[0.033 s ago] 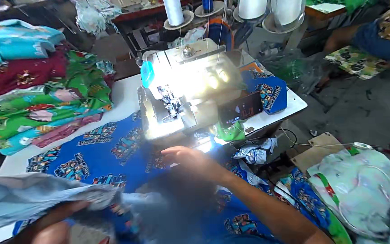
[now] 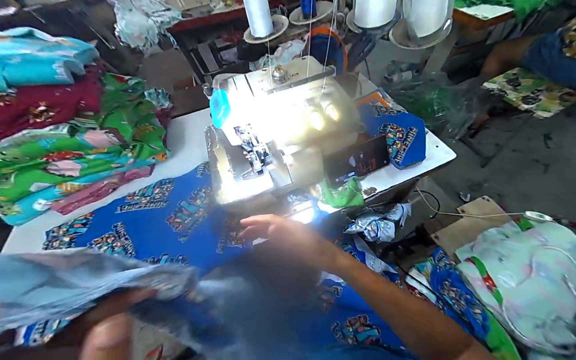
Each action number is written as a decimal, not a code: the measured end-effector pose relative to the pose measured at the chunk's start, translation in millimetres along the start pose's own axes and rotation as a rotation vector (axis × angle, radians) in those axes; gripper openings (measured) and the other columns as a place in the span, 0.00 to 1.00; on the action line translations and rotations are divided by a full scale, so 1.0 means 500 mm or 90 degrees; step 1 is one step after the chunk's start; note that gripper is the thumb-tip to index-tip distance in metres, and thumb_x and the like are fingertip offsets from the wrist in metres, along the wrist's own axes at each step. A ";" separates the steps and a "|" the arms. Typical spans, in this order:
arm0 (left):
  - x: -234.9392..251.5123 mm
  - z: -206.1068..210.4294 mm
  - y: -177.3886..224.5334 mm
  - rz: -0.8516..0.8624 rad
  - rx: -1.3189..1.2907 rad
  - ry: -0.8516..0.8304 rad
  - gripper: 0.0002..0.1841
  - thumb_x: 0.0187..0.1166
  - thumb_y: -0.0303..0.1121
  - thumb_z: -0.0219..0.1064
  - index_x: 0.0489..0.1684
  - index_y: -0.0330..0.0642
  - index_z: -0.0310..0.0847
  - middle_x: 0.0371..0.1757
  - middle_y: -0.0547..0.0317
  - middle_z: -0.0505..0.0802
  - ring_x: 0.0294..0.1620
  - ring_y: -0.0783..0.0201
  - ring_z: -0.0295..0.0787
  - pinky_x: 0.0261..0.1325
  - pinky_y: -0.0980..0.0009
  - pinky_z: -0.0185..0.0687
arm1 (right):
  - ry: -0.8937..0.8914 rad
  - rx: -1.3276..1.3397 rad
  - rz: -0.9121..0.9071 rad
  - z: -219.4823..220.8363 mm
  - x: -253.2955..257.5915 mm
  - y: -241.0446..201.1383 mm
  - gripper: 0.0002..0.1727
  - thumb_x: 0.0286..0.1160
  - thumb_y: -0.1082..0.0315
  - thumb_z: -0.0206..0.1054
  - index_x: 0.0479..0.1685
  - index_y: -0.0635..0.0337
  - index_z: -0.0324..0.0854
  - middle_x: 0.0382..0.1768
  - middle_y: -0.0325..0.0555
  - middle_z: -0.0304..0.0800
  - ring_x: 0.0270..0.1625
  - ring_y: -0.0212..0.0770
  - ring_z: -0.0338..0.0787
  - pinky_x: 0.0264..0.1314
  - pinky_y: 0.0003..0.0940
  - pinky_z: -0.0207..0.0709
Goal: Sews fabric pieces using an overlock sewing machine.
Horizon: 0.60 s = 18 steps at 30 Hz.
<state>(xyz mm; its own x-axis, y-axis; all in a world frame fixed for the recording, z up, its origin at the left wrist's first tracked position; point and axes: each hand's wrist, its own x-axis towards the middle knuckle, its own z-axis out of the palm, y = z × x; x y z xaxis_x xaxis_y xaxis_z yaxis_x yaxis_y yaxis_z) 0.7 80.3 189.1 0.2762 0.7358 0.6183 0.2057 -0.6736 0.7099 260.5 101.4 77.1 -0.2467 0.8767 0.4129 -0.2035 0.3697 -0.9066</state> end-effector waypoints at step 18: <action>0.089 0.191 0.034 0.039 0.098 0.143 0.53 0.78 0.31 0.70 0.96 0.41 0.27 0.78 0.47 0.61 0.70 0.67 0.76 0.56 0.77 0.88 | 0.258 -0.423 0.083 -0.055 -0.066 0.060 0.11 0.76 0.67 0.72 0.53 0.58 0.90 0.49 0.44 0.92 0.47 0.34 0.90 0.52 0.33 0.85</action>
<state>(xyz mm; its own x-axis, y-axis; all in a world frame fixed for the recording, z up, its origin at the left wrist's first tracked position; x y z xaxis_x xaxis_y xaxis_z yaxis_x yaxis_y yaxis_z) 106.4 95.0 196.5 0.0814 0.6788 0.7298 0.3397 -0.7073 0.6200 288.6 91.9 33.9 0.1606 0.9222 0.3517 0.4430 0.2511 -0.8606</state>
